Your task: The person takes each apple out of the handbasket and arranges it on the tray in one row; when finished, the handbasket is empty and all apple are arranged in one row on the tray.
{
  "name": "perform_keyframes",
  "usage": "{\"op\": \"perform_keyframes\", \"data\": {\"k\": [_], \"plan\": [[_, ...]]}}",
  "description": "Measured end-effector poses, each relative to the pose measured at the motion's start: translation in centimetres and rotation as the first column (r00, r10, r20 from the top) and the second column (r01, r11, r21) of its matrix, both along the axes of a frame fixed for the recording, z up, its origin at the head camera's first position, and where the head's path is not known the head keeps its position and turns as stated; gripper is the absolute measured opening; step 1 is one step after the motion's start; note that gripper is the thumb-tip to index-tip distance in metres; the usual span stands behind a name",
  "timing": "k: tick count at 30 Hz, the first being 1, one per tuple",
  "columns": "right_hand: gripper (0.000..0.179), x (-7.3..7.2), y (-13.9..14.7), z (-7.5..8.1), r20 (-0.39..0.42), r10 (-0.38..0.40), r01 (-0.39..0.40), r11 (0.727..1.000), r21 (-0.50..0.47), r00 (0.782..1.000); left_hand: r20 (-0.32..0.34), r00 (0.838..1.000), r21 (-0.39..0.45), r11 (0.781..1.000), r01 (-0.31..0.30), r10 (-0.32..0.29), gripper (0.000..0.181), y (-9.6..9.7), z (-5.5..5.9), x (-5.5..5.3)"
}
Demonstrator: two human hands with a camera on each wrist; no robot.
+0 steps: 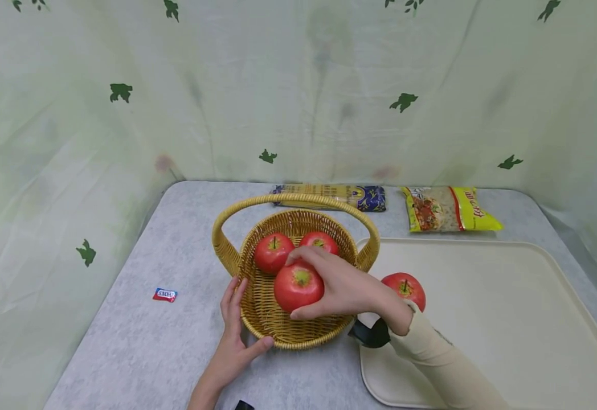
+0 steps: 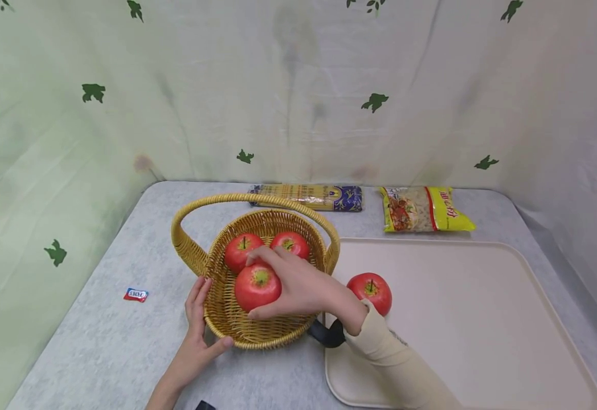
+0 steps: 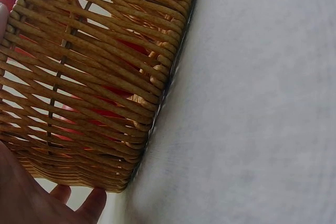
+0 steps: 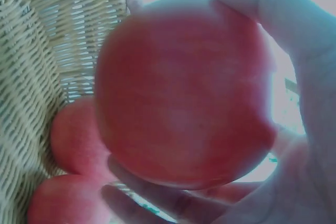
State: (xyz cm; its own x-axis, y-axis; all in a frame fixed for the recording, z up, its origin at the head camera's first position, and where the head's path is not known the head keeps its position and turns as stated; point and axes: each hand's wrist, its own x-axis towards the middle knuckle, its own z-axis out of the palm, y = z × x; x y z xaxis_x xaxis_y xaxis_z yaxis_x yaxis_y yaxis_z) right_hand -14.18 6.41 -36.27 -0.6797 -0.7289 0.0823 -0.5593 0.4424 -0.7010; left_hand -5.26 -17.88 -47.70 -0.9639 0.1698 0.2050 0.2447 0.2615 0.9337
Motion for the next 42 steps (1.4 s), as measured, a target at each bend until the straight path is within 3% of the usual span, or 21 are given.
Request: {"op": "perform_keyframes", "data": {"k": [6,16,31,42], "plan": [[0.068,0.5,0.4,-0.5,-0.028,-0.043,0.039,0.99,-0.138,0.999,-0.013,1.0,0.003,1.0,-0.001,0.001,0.107,0.0,-0.1,-0.1],[0.069,1.6,1.2,-1.3,-0.049,-0.107,0.087,0.947,-0.308,0.993,-0.009,1.0,0.005,1.0,-0.003,0.003,0.107,0.1,0.0,0.0],[0.069,3.2,2.4,-1.5,-0.041,-0.158,0.13,0.913,-0.388,0.987,-0.013,1.0,-0.004,1.0,-0.009,0.009,0.106,-0.1,0.0,0.0],[0.073,4.7,3.8,-1.9,-0.141,-0.21,0.122,0.878,-0.464,0.968,0.009,1.0,0.001,1.0,-0.013,0.013,0.106,-0.1,0.0,0.0]]}}
